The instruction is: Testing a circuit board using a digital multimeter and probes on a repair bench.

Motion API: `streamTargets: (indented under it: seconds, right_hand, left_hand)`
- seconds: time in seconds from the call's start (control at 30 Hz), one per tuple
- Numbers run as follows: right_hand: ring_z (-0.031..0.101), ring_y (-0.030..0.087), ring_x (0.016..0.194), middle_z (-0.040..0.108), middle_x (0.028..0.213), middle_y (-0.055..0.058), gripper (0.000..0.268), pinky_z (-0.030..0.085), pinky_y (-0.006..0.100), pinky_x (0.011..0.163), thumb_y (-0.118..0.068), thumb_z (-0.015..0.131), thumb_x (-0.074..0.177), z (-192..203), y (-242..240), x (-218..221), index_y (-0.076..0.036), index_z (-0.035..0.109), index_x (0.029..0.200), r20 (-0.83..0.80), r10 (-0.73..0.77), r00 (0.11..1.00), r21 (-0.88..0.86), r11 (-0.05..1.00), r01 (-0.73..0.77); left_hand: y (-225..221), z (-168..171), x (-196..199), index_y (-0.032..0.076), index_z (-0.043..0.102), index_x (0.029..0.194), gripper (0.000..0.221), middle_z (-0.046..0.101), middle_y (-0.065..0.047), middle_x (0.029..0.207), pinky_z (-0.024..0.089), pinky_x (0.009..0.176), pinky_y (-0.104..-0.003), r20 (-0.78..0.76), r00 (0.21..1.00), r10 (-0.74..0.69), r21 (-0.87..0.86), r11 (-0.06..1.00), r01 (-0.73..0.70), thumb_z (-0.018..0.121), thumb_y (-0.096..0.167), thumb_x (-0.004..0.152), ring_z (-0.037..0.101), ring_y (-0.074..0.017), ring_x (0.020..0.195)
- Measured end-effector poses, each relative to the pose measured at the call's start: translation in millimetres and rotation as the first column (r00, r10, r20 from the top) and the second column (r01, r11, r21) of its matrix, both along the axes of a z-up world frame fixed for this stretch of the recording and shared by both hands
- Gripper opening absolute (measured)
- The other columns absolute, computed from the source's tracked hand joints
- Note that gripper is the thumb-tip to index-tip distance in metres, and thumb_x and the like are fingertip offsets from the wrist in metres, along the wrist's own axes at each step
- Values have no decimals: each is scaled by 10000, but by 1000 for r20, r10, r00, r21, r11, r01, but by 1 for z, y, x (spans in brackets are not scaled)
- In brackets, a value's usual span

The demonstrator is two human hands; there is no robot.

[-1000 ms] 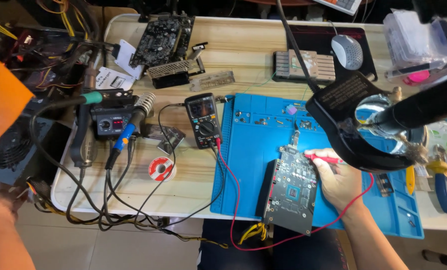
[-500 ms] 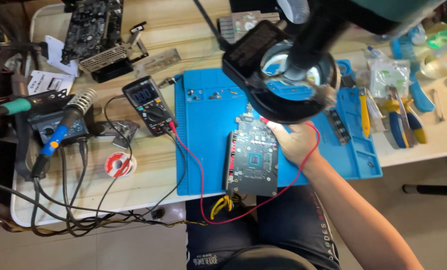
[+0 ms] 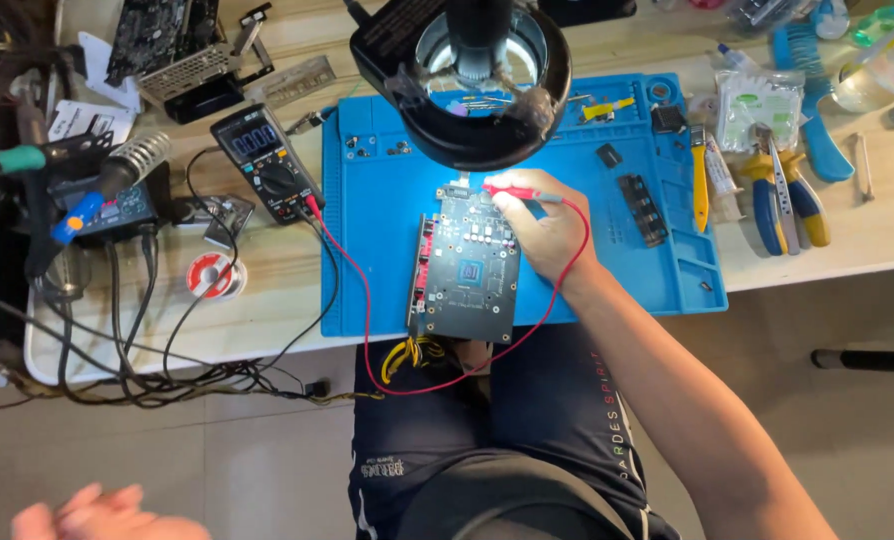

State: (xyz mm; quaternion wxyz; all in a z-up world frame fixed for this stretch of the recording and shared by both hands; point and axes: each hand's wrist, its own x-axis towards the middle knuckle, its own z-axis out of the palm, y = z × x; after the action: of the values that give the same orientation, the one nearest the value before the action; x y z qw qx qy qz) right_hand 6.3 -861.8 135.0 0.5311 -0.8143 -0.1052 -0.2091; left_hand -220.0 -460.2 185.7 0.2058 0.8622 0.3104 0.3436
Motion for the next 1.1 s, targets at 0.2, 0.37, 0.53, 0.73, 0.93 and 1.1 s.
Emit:
streamTargets:
  seconds: [0.2,0.37,0.53,0.73,0.93,1.1]
  right_hand:
    - [776,254,1125,819,1161,100,132,633,378,1023,-43,723,1060,1,-3,2,-62,823,1144,83,-15,996,48,999,11]
    - [781,312,1142,821,1174,137,130,609,428,1054,-19,769,1057,-17,-8,11,-47,823,1172,188,18,982,105,994,-38]
    - [782,362,1165,830,1164,179,127,596,481,1064,-46,805,1060,-25,-11,18,-29,833,1182,270,2,963,118,992,-35]
    - [775,268,1224,854,1184,99,177,586,428,1117,-120,806,1046,-20,-4,15,-130,863,1214,97,-33,995,154,988,18]
    - [809,274,1103,875,1024,32,189,599,435,1054,-142,691,1091,-25,-3,11,-205,842,1185,6,-43,999,82,996,43]
    - [800,339,1036,870,974,10,136,613,474,970,-247,702,1084,-15,1,7,-255,794,1183,-168,-91,982,-29,996,87]
  left_hand:
    - [-52,-78,23,-111,643,1351,334,770,-233,1183,659,912,-334,379,720,-581,-334,640,692,627,124,1113,805,-290,962]
    - [-117,-11,110,64,760,1341,308,746,-104,1258,633,910,-387,174,385,-907,-180,355,918,740,139,1043,721,-261,1031]
    - [-152,-19,172,84,718,1438,514,713,-201,1352,671,878,-529,125,380,-916,-294,332,896,792,379,1023,752,-440,1103]
    - [-164,-26,185,37,660,1493,604,720,-299,1302,610,826,-572,82,489,-868,-444,407,798,801,187,924,724,-439,977]
    - [-166,-31,184,109,666,1527,562,717,-215,1347,613,891,-496,1,511,-860,-534,431,727,729,199,976,714,-368,1033]
    - [-167,-26,184,109,665,1537,556,710,-221,1372,610,910,-496,-15,525,-851,-578,436,689,711,189,988,712,-367,1055]
